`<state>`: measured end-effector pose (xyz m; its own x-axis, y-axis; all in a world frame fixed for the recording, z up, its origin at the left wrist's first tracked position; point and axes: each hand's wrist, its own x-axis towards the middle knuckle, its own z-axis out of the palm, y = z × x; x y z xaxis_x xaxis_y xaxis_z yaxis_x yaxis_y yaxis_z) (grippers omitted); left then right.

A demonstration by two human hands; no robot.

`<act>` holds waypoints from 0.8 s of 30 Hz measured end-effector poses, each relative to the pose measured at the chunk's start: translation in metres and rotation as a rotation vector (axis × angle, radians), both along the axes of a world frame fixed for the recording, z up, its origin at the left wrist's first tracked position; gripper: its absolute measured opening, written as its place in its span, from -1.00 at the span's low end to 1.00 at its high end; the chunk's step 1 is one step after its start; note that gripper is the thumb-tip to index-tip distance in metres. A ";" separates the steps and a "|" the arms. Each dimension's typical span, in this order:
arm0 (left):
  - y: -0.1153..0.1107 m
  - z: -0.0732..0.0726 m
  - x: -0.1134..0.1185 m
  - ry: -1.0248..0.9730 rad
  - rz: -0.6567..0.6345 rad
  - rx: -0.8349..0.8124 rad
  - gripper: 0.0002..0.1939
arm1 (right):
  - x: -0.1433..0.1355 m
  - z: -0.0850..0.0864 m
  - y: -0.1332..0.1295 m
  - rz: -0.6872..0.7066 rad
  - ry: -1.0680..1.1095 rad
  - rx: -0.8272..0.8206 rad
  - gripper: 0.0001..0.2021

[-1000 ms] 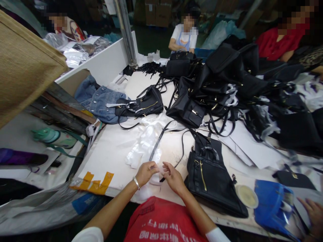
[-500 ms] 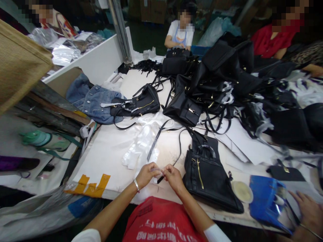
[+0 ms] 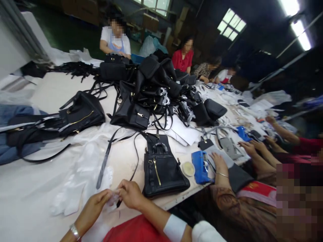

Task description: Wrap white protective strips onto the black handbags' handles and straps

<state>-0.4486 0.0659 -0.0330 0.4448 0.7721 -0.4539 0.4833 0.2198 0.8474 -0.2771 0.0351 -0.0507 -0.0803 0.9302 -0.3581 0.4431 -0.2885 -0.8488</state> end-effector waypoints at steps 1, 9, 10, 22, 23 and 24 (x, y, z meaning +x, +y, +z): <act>0.001 0.000 -0.001 0.010 -0.002 -0.020 -0.56 | 0.001 0.003 0.000 0.043 -0.042 0.042 -0.91; 0.002 -0.014 -0.012 0.057 -0.046 -0.031 -0.62 | 0.005 0.012 -0.001 0.136 -0.202 0.067 -0.83; 0.001 -0.016 -0.012 0.059 -0.054 -0.030 -0.63 | 0.006 0.013 -0.001 0.138 -0.231 0.078 -0.80; -0.006 0.004 0.000 -0.160 0.037 -0.066 -0.67 | -0.004 0.002 0.002 -0.004 0.042 -0.006 -0.70; -0.006 0.003 -0.001 -0.177 0.071 -0.078 -0.66 | -0.005 -0.001 0.001 -0.026 0.138 -0.039 -0.70; -0.005 0.001 -0.003 -0.183 0.101 -0.092 -0.65 | -0.007 -0.003 0.001 -0.032 0.224 -0.071 -0.72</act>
<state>-0.4511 0.0607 -0.0321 0.4488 0.7758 -0.4435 0.2948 0.3399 0.8930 -0.2836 0.0364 -0.0541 -0.1359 0.9067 -0.3993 0.2351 -0.3620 -0.9020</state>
